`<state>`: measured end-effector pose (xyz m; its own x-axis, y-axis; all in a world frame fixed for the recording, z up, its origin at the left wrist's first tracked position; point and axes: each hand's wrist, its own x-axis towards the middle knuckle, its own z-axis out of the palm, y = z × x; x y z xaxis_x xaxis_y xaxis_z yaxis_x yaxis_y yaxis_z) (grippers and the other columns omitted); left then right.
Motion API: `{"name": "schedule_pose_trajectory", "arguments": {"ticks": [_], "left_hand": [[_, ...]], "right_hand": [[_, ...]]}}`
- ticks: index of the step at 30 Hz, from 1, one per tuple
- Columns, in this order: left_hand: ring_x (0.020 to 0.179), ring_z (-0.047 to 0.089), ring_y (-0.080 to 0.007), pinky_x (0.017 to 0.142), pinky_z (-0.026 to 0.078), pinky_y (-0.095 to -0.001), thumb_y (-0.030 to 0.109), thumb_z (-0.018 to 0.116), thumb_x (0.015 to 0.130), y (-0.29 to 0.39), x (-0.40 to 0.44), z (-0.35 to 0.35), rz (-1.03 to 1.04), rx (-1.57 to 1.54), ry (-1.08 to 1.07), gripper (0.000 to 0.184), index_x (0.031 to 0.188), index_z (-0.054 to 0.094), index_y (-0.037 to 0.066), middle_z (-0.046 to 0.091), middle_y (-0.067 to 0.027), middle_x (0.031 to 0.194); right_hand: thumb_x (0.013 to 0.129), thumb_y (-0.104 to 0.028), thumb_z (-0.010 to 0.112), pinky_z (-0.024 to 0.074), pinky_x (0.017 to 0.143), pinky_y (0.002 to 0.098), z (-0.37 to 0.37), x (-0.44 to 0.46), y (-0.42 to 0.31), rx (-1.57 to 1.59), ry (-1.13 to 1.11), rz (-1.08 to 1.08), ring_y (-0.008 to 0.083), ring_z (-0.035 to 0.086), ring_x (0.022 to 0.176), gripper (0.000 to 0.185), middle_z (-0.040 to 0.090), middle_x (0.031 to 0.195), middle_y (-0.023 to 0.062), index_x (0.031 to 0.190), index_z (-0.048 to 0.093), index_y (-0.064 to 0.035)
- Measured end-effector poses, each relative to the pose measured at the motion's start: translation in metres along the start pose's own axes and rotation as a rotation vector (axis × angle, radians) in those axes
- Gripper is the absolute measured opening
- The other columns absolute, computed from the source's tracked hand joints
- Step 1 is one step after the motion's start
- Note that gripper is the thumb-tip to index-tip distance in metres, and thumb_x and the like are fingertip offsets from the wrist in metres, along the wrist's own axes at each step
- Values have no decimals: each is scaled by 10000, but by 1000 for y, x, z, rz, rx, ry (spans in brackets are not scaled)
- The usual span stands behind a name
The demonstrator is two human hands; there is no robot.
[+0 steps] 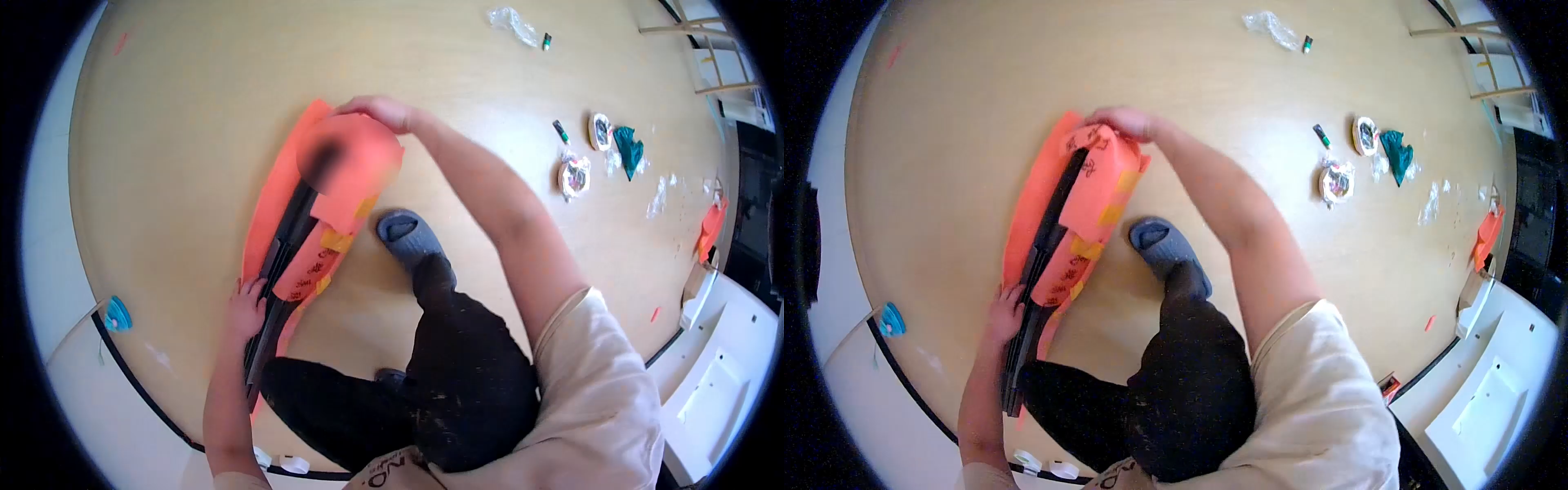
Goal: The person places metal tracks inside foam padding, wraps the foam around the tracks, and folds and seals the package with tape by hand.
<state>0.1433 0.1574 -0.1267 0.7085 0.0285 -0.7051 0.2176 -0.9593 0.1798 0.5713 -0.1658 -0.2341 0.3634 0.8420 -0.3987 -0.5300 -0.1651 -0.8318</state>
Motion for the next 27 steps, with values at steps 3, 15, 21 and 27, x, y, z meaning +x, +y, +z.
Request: {"name": "schedule_pose_trajectory", "arguments": {"ticks": [3,15,21,27], "left_hand": [[1311,496,-426,1075,436,-539,170,633,927,26,22,-35,57,195,119,373,1281,632,54,597,-181,1311],[1263,511,-391,1061,443,-488,545,833,767,163,228,-69,149,-169,543,958,1433,447,-24,520,-212,1351],[1417,405,-400,1147,357,-580,625,921,586,205,220,-65,-18,-218,491,1373,1570,217,-24,396,-236,1497],[1356,472,-370,1073,428,-564,602,946,566,204,228,-89,-64,-177,345,1305,1521,313,-22,466,-222,1432]], "right_hand": [[1030,-393,500,451,1086,362,22,4,-2,-59,52,66,202,599,1228,480,665,1326,110,1330,676,-63],[1047,-294,354,431,1082,327,31,-54,-30,-112,89,26,176,605,1154,496,679,1223,97,1331,662,-29],[1029,-235,378,475,997,358,16,-92,-15,21,113,-71,182,631,1049,443,676,1061,64,1262,684,-15],[1011,-384,478,435,1056,410,-1,-163,23,257,349,87,213,568,1212,523,636,1227,95,1402,570,-49]]}}
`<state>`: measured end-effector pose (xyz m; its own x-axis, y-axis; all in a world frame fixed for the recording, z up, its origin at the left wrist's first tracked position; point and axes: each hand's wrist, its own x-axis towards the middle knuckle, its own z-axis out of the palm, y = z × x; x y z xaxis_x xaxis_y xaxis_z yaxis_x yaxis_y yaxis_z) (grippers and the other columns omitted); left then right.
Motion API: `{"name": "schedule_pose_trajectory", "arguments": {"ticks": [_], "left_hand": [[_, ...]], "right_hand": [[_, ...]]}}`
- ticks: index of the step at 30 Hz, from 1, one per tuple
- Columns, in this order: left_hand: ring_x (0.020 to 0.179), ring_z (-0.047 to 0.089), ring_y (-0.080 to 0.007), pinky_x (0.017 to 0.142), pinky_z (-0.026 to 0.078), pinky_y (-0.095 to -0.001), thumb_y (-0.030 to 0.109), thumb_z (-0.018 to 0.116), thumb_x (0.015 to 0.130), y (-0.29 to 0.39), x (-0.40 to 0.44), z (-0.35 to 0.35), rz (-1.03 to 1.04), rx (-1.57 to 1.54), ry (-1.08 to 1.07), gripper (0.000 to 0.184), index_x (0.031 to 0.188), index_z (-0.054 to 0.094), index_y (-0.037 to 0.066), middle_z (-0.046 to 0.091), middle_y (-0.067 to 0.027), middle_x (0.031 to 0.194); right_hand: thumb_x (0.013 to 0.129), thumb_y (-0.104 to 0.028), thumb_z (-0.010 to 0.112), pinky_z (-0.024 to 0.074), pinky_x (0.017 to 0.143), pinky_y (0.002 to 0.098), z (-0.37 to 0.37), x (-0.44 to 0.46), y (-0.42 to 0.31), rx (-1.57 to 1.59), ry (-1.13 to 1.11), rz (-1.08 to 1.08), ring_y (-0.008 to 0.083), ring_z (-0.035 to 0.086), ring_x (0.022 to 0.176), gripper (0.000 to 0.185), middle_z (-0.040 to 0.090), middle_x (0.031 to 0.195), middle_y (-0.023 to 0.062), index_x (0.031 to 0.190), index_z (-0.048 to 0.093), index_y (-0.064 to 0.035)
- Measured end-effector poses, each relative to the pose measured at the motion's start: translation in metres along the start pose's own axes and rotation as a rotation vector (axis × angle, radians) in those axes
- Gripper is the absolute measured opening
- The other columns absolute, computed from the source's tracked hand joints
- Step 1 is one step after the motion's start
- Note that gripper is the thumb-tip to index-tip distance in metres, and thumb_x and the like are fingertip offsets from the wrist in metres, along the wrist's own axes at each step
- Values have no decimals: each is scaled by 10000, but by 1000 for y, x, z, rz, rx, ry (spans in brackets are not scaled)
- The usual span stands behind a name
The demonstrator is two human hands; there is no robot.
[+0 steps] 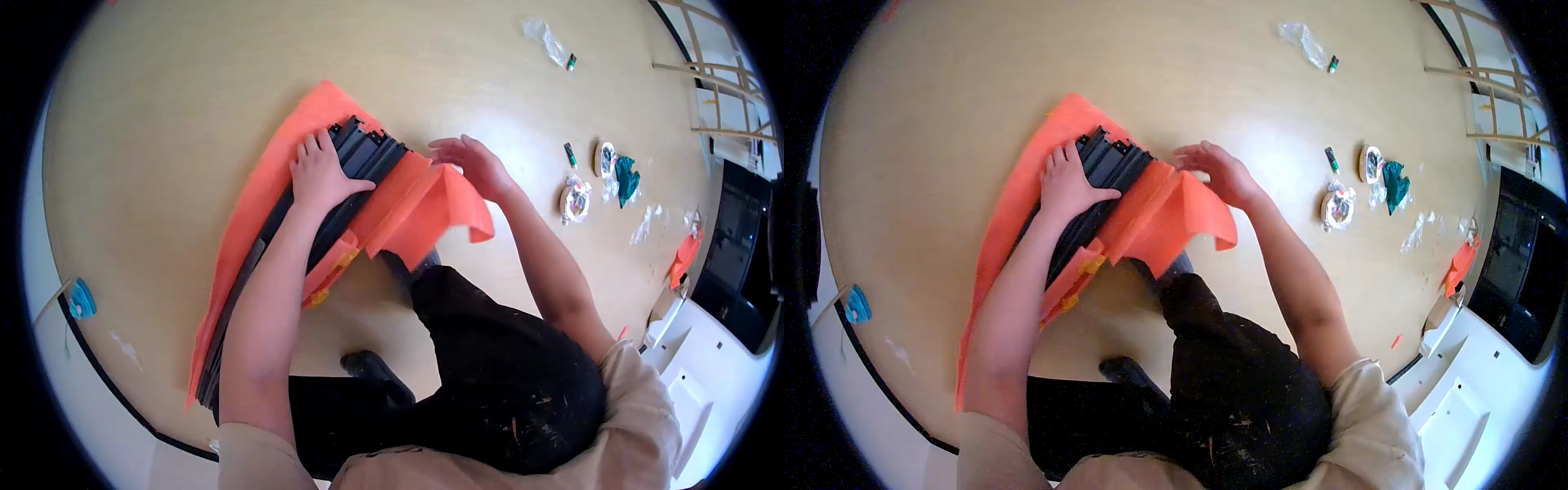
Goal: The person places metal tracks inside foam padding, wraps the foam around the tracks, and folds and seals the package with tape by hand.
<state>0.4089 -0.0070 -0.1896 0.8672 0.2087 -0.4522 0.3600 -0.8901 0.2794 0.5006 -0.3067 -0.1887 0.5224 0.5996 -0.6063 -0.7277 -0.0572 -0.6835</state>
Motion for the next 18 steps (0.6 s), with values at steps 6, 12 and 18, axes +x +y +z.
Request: {"name": "schedule_pose_trajectory", "arguments": {"ticks": [6,12,18], "left_hand": [[1344,479,-388,1079,423,-557,592,950,563,11,-9,5,-64,-28,-31,1372,1566,247,-28,469,-224,1427],[1426,390,-436,1167,352,-541,621,907,624,-13,-16,24,44,-87,73,1352,1605,200,18,384,-266,1516],[1358,511,-319,1151,381,-437,371,518,1060,-29,-31,-9,328,-781,-3,463,1312,642,3,573,-157,1416]], "right_hand": [[699,-401,928,314,1215,455,10,-69,3,-495,-111,135,277,366,1484,1245,349,1627,124,1654,178,-125],[856,-364,796,477,1091,384,39,-82,19,-720,13,108,297,567,1316,1012,460,1534,192,1632,215,-70],[1021,-368,535,606,757,338,60,-60,-54,-90,-49,298,249,718,918,716,525,1436,207,1621,250,-100]]}}
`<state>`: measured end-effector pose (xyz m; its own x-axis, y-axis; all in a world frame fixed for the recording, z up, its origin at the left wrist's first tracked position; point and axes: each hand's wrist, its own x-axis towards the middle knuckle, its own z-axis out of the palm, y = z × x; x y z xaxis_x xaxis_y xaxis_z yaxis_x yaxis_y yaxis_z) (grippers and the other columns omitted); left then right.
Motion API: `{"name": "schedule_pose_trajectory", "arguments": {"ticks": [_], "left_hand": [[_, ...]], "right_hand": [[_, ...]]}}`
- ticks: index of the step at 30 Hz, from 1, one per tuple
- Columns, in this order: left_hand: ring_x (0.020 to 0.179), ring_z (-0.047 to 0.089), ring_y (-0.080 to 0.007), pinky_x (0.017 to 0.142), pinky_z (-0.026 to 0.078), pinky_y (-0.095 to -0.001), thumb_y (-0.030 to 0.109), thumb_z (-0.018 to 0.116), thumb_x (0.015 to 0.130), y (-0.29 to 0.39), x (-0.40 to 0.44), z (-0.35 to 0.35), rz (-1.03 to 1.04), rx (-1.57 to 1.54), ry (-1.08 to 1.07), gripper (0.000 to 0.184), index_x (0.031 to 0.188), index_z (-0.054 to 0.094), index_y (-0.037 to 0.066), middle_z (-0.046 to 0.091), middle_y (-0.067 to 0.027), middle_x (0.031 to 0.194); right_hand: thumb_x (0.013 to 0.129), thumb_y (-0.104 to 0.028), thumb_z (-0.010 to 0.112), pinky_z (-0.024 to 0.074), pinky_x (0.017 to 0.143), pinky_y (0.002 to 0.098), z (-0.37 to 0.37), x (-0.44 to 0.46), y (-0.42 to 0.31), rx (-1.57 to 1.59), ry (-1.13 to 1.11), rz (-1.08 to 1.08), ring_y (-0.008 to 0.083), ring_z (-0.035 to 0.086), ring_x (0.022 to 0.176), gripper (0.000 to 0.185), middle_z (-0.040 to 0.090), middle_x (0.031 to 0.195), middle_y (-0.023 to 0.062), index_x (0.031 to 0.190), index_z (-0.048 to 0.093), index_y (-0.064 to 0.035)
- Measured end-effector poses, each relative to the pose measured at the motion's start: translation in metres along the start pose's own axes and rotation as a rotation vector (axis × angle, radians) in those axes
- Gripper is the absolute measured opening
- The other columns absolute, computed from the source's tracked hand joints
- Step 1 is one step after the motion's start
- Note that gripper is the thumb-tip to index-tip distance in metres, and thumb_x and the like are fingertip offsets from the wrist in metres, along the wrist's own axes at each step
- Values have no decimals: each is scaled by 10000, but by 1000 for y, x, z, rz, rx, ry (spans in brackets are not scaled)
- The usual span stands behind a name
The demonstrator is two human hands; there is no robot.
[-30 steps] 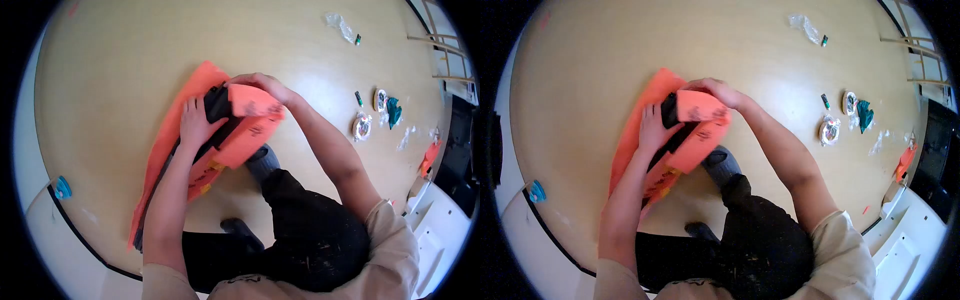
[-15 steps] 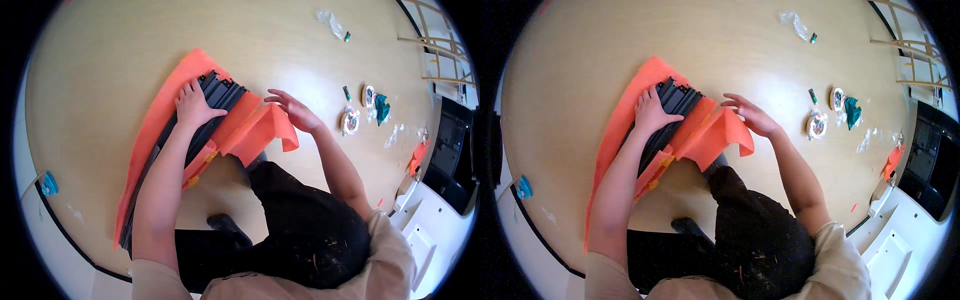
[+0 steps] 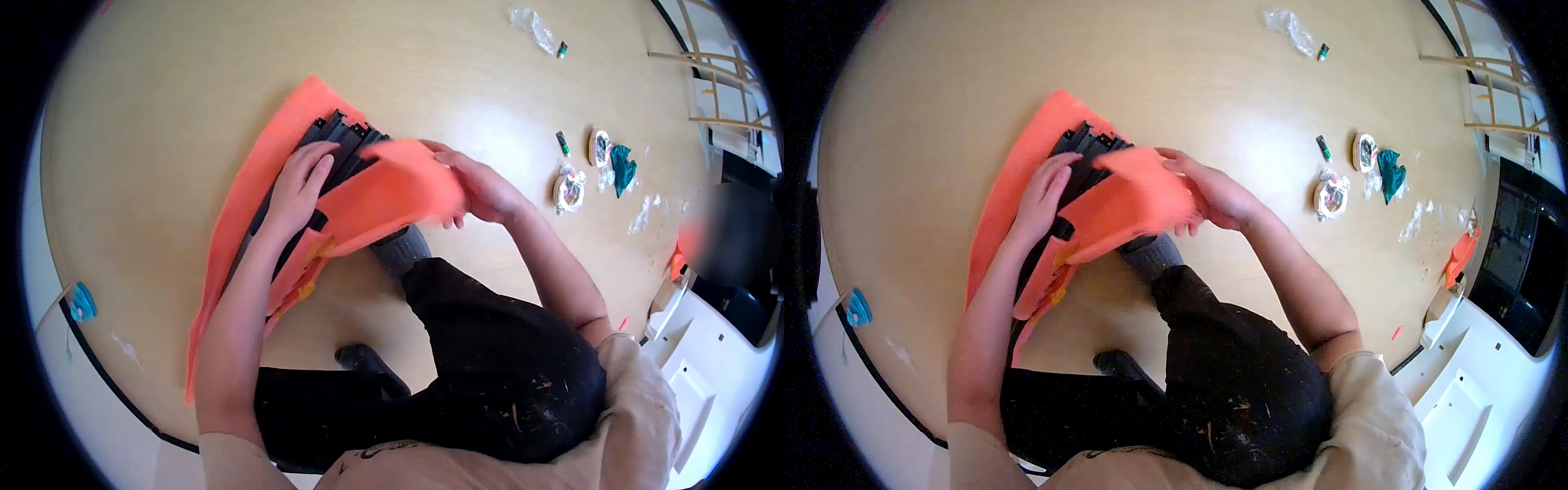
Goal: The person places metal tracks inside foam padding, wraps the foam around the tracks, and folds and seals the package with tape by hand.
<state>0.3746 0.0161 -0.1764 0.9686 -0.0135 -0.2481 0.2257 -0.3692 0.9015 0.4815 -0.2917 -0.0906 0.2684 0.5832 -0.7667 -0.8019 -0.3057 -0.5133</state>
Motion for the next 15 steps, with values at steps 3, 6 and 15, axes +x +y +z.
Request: {"name": "schedule_pose_trajectory", "arguments": {"ticks": [3,6,15], "left_hand": [[1330,544,-286,1142,388,-409,339,517,1061,45,-7,-26,-18,-409,-138,430,1265,667,-8,603,-139,1381],[1347,540,-268,1147,389,-392,361,693,940,62,-28,-21,40,-206,-195,612,1409,546,-4,576,-160,1422],[1397,483,-214,1168,391,-363,-17,661,818,21,-10,-5,-255,-319,-279,796,1553,358,-43,511,-134,1502]], "right_hand": [[1060,-254,424,602,569,322,24,19,-24,29,41,-8,194,689,591,614,715,998,120,1615,224,-84],[1044,-348,492,521,602,279,21,47,-39,-246,25,-56,176,670,684,595,695,1053,105,1573,364,-106],[944,-444,719,449,1125,416,3,155,-62,-457,-414,-263,268,503,1396,807,440,1585,134,1597,356,-139]]}}
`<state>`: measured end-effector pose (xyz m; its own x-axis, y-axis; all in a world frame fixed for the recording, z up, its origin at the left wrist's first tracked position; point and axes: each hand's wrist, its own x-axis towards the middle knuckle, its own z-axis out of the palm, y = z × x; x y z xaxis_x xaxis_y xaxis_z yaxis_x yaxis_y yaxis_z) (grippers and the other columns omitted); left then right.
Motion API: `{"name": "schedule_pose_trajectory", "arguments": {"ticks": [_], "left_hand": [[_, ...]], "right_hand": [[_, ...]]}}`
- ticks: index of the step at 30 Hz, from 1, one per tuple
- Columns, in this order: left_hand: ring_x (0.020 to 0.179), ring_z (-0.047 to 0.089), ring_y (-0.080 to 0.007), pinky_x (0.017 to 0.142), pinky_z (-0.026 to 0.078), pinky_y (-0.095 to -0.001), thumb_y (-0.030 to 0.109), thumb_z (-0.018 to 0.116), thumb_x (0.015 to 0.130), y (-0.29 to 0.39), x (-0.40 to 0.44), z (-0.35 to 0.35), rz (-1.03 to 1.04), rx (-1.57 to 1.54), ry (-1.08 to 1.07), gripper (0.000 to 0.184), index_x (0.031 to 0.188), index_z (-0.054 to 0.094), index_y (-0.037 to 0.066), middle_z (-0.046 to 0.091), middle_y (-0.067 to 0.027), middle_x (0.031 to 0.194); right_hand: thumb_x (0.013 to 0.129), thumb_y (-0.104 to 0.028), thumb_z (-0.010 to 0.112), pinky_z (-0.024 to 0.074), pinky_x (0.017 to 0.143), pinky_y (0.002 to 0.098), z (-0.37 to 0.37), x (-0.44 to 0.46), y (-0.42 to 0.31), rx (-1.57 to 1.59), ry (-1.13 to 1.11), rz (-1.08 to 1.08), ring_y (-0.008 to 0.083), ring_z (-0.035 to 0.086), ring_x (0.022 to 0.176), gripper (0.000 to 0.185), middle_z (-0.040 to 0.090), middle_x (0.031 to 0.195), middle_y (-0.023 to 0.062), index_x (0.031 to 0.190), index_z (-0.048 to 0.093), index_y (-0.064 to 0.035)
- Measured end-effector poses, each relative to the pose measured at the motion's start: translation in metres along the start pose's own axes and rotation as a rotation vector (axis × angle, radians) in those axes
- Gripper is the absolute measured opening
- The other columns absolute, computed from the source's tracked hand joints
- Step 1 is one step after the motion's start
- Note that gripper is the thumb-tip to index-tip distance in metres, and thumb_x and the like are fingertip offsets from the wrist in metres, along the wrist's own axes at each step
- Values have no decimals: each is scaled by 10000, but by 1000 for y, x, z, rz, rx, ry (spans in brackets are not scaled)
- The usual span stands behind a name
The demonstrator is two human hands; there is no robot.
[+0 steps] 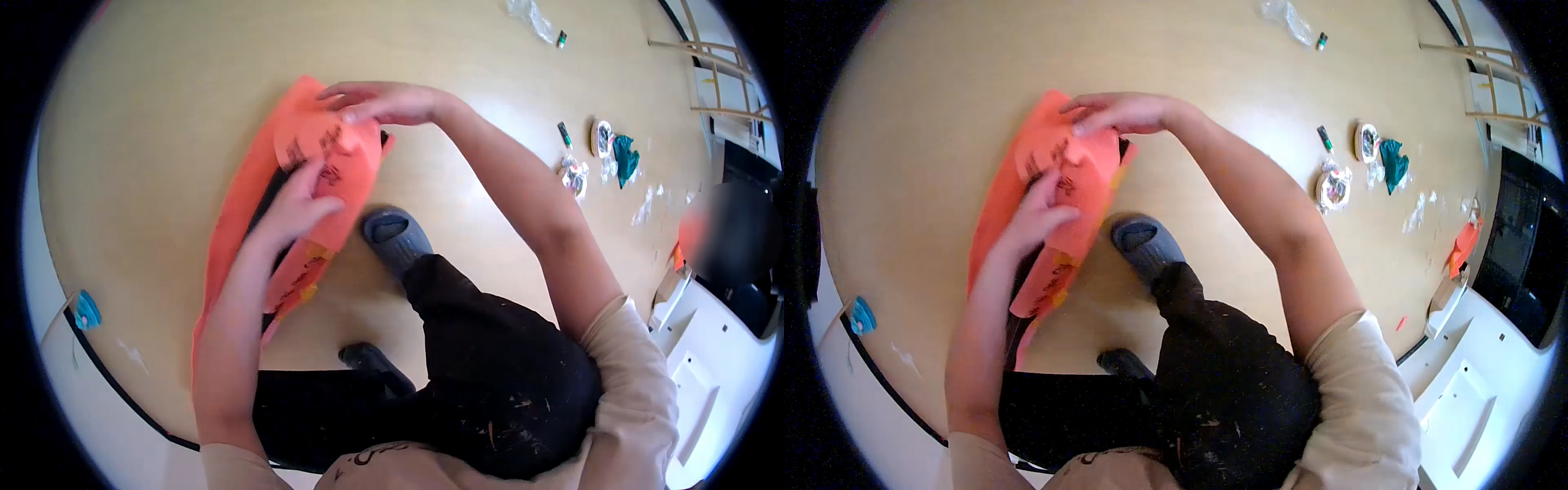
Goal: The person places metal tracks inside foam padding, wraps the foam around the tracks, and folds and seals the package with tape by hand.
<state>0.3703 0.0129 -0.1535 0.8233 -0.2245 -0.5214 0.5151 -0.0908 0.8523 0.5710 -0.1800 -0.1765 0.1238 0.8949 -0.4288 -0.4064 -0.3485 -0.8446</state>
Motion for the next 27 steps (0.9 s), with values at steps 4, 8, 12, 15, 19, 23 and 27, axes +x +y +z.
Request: {"name": "schedule_pose_trajectory", "arguments": {"ticks": [4,8,12,15,19,23,27], "left_hand": [[1388,491,-194,1161,382,-336,-96,532,743,27,24,-28,-68,-409,-111,817,1544,403,-9,530,-105,1490],[1265,574,-167,1094,431,-306,-58,532,776,20,50,-52,-45,-412,-152,657,1431,511,-11,617,-74,1372],[1307,537,-178,1096,415,-318,-5,574,791,-9,63,-52,-148,-128,-22,628,1418,524,8,578,-85,1409],[1255,547,-213,1075,425,-360,94,691,818,-41,72,-36,-34,70,51,489,1288,583,12,597,-96,1312],[1260,478,-421,1093,403,-507,240,756,761,-48,53,-17,222,784,501,588,1282,559,51,558,-203,1251],[1270,487,-436,1105,395,-515,359,770,796,-61,67,-21,243,792,525,686,1313,519,-15,563,-238,1278],[1250,575,-422,1053,464,-483,586,789,800,-36,78,-38,-50,707,397,946,1356,474,-110,581,-291,1354]], "right_hand": [[1019,-375,636,439,1159,443,3,1,7,593,-93,68,261,514,1394,677,508,1539,111,1563,383,-61],[984,-121,673,464,1147,435,0,-16,38,711,194,-208,269,543,1364,581,554,1466,170,1497,431,9],[905,-156,787,561,1003,434,31,-41,67,562,845,-83,288,675,1146,562,660,1296,178,1353,535,73],[875,-272,832,580,901,412,37,-45,98,419,965,-75,270,702,1031,572,707,1184,163,1266,603,77],[873,-360,829,569,868,380,27,-33,100,73,998,65,247,696,1015,588,719,1138,163,1225,639,71],[886,-393,809,552,924,364,9,-22,98,27,810,222,237,681,1070,656,692,1215,169,1280,597,87],[960,-237,740,541,1006,369,8,-35,87,442,593,140,239,655,1167,548,657,1295,167,1349,545,96]]}}
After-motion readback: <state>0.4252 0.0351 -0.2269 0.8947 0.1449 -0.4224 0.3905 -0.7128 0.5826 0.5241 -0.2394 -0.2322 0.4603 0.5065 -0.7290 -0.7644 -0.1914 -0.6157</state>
